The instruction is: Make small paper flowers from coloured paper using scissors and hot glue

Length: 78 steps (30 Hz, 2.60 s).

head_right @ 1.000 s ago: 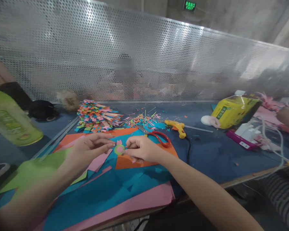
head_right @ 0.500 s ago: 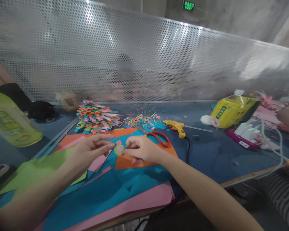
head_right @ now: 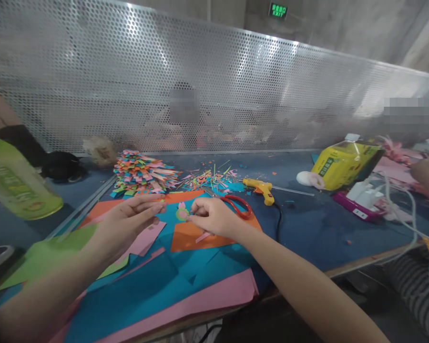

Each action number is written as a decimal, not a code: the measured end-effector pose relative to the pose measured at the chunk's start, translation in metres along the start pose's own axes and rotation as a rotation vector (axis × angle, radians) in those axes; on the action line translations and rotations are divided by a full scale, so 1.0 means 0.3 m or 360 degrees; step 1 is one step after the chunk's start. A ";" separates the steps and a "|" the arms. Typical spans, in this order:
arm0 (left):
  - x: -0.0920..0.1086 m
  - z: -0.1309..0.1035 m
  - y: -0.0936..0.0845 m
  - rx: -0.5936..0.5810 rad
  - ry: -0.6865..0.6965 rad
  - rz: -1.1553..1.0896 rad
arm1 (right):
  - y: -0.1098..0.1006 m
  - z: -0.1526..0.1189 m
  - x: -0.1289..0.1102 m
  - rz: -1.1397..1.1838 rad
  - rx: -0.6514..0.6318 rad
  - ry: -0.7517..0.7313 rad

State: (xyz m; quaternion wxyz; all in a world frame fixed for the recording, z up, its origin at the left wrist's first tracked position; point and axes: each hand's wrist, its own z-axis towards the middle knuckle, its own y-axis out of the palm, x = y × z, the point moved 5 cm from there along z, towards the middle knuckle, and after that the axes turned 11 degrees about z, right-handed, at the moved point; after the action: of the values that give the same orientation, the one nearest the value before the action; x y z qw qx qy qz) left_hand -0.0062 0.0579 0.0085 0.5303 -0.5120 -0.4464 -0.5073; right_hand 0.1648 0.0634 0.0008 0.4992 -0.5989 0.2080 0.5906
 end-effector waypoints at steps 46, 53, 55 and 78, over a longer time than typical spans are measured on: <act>-0.010 -0.035 0.101 -0.0557 0.0636 0.1102 | 0.015 -0.017 -0.020 -0.1078 -0.0200 -0.0172; 0.018 -0.028 0.085 -0.0434 0.0632 0.0889 | -0.021 -0.004 -0.032 0.0027 -0.0081 -0.0108; 0.028 -0.025 0.073 -0.0331 0.0654 0.0849 | -0.019 -0.005 -0.037 0.0323 -0.0111 -0.0096; 0.011 -0.019 0.065 -0.0196 0.0620 0.0895 | 0.028 -0.038 -0.062 -0.0574 0.0024 -0.0556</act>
State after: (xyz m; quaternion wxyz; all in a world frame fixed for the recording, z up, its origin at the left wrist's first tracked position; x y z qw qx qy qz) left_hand 0.0132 0.0513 0.0097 0.6927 -0.5396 -0.1468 -0.4555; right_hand 0.1595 0.0441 0.0125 0.6293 -0.5115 0.0127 0.5850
